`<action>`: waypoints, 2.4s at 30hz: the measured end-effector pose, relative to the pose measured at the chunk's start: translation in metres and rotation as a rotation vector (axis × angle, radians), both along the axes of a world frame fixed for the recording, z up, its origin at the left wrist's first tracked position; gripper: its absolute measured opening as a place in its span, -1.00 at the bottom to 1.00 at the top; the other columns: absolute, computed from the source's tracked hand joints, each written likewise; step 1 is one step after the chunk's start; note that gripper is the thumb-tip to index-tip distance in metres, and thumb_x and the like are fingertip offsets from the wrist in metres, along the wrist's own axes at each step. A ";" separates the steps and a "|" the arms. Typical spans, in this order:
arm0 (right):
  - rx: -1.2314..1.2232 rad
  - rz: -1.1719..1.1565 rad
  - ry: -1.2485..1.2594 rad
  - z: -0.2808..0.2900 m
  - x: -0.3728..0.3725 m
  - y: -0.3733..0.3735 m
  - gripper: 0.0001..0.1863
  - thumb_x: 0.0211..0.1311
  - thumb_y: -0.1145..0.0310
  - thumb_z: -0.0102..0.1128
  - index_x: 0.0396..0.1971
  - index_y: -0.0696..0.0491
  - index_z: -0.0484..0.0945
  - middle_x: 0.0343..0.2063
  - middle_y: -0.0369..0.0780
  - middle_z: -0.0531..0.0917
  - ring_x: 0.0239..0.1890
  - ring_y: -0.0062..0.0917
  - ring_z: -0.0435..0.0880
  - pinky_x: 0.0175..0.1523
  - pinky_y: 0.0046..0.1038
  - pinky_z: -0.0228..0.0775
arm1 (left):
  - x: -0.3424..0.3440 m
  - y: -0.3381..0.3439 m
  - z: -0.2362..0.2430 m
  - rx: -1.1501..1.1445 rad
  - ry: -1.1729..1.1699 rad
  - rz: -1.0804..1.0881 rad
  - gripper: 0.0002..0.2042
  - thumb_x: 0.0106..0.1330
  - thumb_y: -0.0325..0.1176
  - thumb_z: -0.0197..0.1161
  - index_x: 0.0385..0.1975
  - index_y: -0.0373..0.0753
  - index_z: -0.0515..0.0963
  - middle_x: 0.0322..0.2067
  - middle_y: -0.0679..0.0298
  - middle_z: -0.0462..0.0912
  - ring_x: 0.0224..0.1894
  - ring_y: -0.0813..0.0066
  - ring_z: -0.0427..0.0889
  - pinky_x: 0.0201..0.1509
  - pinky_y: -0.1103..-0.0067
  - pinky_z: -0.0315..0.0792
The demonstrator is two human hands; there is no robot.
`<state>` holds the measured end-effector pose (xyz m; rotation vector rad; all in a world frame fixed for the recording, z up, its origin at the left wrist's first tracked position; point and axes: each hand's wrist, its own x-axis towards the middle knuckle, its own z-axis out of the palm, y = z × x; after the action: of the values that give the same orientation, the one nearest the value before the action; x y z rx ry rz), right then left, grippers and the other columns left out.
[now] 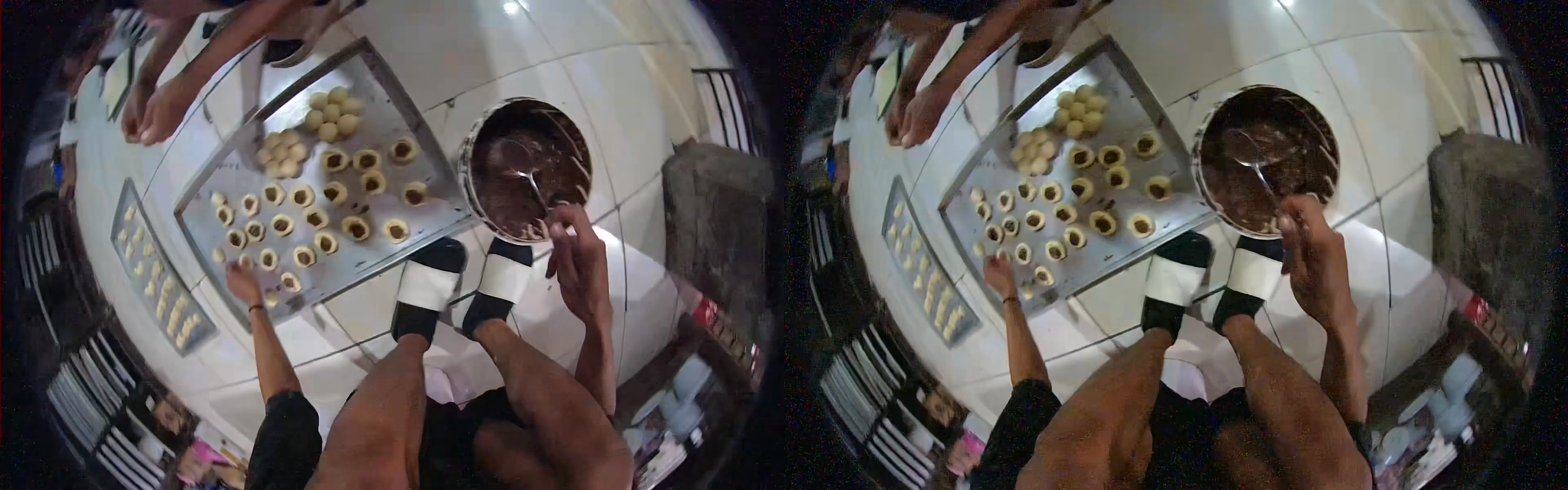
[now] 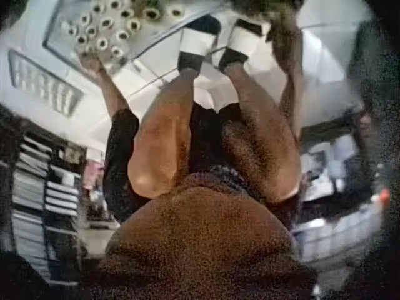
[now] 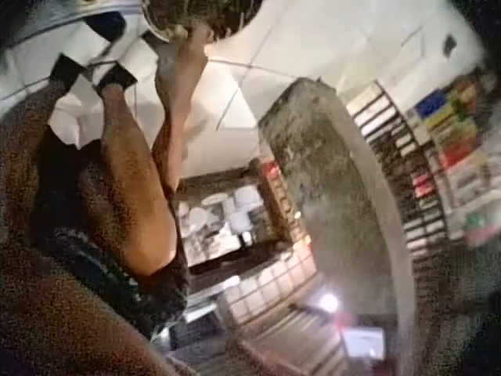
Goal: Manually shaping dough balls and adding a dark filling using a spoon.
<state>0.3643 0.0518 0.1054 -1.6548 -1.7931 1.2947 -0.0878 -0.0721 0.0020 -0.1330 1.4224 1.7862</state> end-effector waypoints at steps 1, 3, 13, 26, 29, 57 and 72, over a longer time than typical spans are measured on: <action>0.045 0.117 -0.137 0.000 -0.005 0.014 -0.76 0.53 0.22 0.04 -0.15 0.12 0.46 -0.67 -0.24 0.53 -0.69 -0.49 0.44 -0.50 -0.37 0.36 | -0.012 -0.017 0.008 -0.011 0.021 0.012 -0.75 0.52 -0.33 0.10 0.00 -0.39 0.50 -0.15 0.13 0.62 -0.19 0.35 0.55 -0.01 0.51 0.50; 0.070 0.202 -0.438 0.019 -0.005 0.033 -0.81 0.46 0.27 0.06 -0.19 0.11 0.47 -0.66 -0.20 0.57 -0.67 -0.37 0.51 -0.49 -0.30 0.37 | -0.013 -0.020 0.001 -0.006 -0.026 -0.004 -0.77 0.51 -0.36 0.11 -0.02 -0.40 0.51 -0.18 0.14 0.62 -0.22 0.36 0.54 -0.04 0.52 0.50; 0.131 0.285 -0.262 -0.019 -0.041 0.015 -0.89 0.26 0.44 0.10 -0.36 0.18 0.48 -0.57 -0.01 0.64 -0.56 -0.07 0.61 -0.44 -0.21 0.41 | -0.029 0.016 -0.042 0.260 -0.291 0.091 -0.78 0.51 -0.46 0.12 0.01 -0.48 0.46 -0.10 0.03 0.58 -0.19 0.32 0.52 -0.02 0.46 0.52; 0.172 0.121 0.603 0.035 -0.101 -0.018 -0.80 0.34 0.54 0.09 -0.12 0.27 0.59 -0.30 -0.14 0.75 -0.45 -0.52 0.65 -0.25 -0.52 0.51 | 0.265 0.057 0.062 0.363 0.025 -0.710 -0.83 0.36 -0.50 0.12 -0.10 -0.21 0.54 -0.32 0.31 0.63 -0.35 0.56 0.56 -0.23 0.65 0.43; 0.365 0.161 0.381 0.001 -0.092 -0.019 -0.76 0.33 0.53 0.12 -0.08 0.30 0.61 -0.23 -0.11 0.76 -0.46 -0.52 0.68 -0.22 -0.55 0.51 | 0.273 0.050 0.049 0.243 -0.607 -0.640 -0.87 0.35 -0.54 0.12 -0.19 -0.21 0.55 -0.33 0.31 0.67 -0.34 0.65 0.58 -0.34 0.77 0.37; -0.036 -0.075 0.191 0.017 -0.015 -0.065 -0.62 0.50 0.37 0.03 0.20 0.15 0.57 -0.61 -0.32 0.62 -0.66 -0.65 0.47 -0.53 -0.62 0.24 | -0.081 -0.109 -0.024 -0.224 0.337 -0.058 -0.74 0.48 -0.26 0.12 0.01 -0.26 0.54 -0.11 0.15 0.64 -0.11 0.38 0.63 -0.04 0.59 0.55; -0.007 0.103 -0.251 -0.003 0.004 0.028 -0.89 0.41 0.43 0.06 -0.15 0.09 0.50 -0.66 -0.24 0.54 -0.69 -0.39 0.45 -0.54 -0.36 0.34 | -0.140 -0.039 -0.038 0.055 0.063 -0.173 -0.76 0.50 -0.38 0.10 0.05 -0.33 0.52 -0.07 0.14 0.64 -0.13 0.39 0.62 -0.10 0.61 0.53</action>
<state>0.3680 0.0797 0.1029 -1.8180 -2.0442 1.1781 -0.2276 -0.1114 -0.0358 0.0737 1.3830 1.6979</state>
